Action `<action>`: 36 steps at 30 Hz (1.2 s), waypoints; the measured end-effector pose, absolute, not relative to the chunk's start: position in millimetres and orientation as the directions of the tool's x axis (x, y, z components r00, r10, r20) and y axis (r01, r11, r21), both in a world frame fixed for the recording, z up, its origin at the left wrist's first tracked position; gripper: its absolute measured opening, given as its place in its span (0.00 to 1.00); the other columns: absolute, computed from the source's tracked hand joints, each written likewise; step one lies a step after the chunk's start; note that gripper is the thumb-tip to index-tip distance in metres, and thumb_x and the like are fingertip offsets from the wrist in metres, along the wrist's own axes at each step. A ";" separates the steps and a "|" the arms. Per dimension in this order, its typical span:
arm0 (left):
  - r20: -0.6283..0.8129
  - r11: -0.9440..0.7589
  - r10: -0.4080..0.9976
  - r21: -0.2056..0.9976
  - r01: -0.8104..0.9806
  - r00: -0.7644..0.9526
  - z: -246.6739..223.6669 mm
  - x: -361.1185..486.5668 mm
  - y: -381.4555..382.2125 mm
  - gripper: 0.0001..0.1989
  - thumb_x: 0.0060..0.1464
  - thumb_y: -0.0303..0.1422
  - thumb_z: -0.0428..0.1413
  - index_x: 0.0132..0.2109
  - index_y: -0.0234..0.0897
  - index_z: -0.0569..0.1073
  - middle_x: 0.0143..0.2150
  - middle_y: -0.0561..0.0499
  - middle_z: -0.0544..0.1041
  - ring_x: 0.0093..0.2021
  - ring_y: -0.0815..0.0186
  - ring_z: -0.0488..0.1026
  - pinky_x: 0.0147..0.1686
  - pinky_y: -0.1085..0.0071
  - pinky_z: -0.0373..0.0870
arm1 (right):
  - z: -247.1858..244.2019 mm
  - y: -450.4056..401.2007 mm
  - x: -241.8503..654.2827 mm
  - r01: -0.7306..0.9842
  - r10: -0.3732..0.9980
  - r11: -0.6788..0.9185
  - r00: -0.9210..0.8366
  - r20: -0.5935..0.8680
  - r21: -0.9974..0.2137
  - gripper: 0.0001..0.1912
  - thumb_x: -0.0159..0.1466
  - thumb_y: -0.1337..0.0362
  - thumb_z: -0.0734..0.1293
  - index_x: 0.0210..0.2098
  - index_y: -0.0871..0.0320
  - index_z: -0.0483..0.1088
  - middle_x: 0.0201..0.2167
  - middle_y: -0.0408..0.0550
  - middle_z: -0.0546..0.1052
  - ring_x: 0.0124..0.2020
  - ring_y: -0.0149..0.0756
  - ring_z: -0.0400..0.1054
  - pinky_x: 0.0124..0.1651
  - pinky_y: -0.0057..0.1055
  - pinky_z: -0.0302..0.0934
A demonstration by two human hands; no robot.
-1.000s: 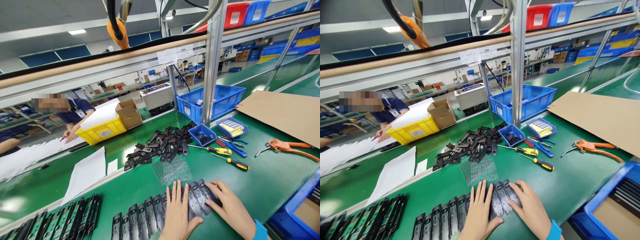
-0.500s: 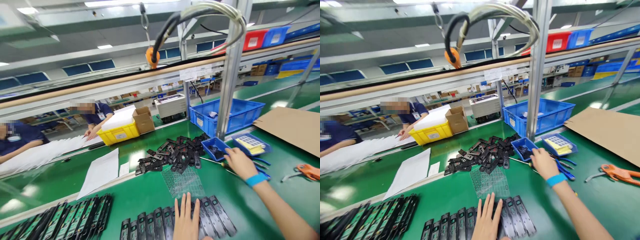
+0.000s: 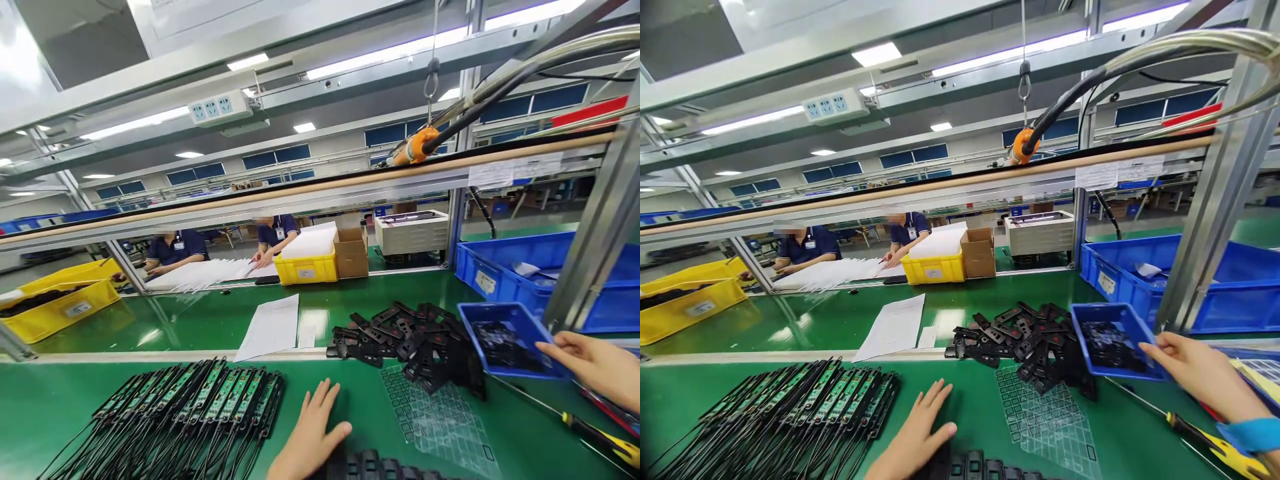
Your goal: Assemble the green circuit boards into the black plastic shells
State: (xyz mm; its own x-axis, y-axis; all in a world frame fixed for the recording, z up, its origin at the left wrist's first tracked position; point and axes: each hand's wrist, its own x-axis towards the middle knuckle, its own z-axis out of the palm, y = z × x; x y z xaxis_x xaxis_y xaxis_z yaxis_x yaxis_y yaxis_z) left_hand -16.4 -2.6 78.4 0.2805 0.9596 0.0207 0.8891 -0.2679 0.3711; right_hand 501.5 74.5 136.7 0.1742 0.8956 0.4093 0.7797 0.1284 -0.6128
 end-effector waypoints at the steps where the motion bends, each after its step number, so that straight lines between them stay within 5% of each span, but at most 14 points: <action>1: -0.048 -0.223 0.962 0.421 0.879 0.267 84.2 -24.4 2.2 0.33 0.58 0.48 0.46 0.66 0.37 0.53 0.68 0.40 0.49 0.68 0.55 0.45 0.63 0.47 0.44 | 148.4 68.2 473.9 0.697 0.964 0.056 0.147 0.219 -0.715 0.16 0.49 0.47 0.68 0.20 0.51 0.65 0.12 0.45 0.65 0.12 0.35 0.59 0.17 0.36 0.55; 5: -0.185 -0.145 0.939 0.548 0.824 0.289 82.7 -41.6 14.3 0.42 0.55 0.52 0.46 0.67 0.28 0.46 0.69 0.39 0.42 0.69 0.57 0.37 0.66 0.55 0.35 | 170.7 60.4 354.8 0.435 0.999 0.024 -0.050 0.003 -0.900 0.19 0.48 0.47 0.66 0.26 0.54 0.59 0.16 0.37 0.63 0.14 0.29 0.59 0.17 0.29 0.57; 12: -0.035 -0.114 0.981 0.683 0.721 0.189 55.7 -52.3 13.4 0.46 0.52 0.45 0.50 0.67 0.21 0.39 0.70 0.38 0.42 0.69 0.57 0.40 0.66 0.59 0.39 | 111.3 84.5 215.1 0.351 0.977 0.164 -0.186 0.104 -0.922 0.15 0.51 0.51 0.62 0.28 0.53 0.53 0.20 0.33 0.61 0.14 0.25 0.58 0.15 0.24 0.55; 16: 0.031 -0.068 0.998 0.608 0.791 0.063 51.8 -48.3 18.5 0.45 0.51 0.42 0.50 0.67 0.18 0.41 0.70 0.36 0.42 0.69 0.56 0.39 0.66 0.57 0.36 | 90.3 80.0 179.5 0.385 0.953 0.281 -0.221 0.208 -0.879 0.09 0.57 0.57 0.59 0.29 0.53 0.53 0.19 0.33 0.60 0.15 0.27 0.58 0.19 0.26 0.56; 24: 0.026 -0.076 0.997 0.334 0.939 0.072 50.2 -37.4 21.4 0.46 0.50 0.48 0.50 0.66 0.19 0.46 0.69 0.36 0.46 0.69 0.53 0.40 0.66 0.55 0.39 | 81.4 64.8 159.9 0.450 0.883 0.469 -0.237 0.404 -0.760 0.06 0.59 0.63 0.61 0.28 0.54 0.57 0.23 0.39 0.63 0.25 0.33 0.59 0.30 0.30 0.54; 36: 0.090 -0.134 0.989 0.205 0.969 0.118 43.3 -40.3 25.8 0.41 0.56 0.51 0.44 0.65 0.22 0.52 0.68 0.35 0.46 0.67 0.52 0.44 0.64 0.53 0.47 | 83.0 76.0 179.3 0.399 0.857 0.499 -0.093 0.508 -0.769 0.10 0.58 0.58 0.64 0.26 0.55 0.60 0.24 0.41 0.64 0.25 0.33 0.59 0.30 0.32 0.58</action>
State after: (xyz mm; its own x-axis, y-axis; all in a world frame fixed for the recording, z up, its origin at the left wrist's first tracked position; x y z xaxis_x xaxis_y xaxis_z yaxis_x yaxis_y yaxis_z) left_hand -40.3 25.8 43.3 0.1180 0.9890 0.0896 0.9694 -0.1343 0.2053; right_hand 179.3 76.0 83.0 -0.0927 0.8566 0.5077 0.3987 0.4991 -0.7694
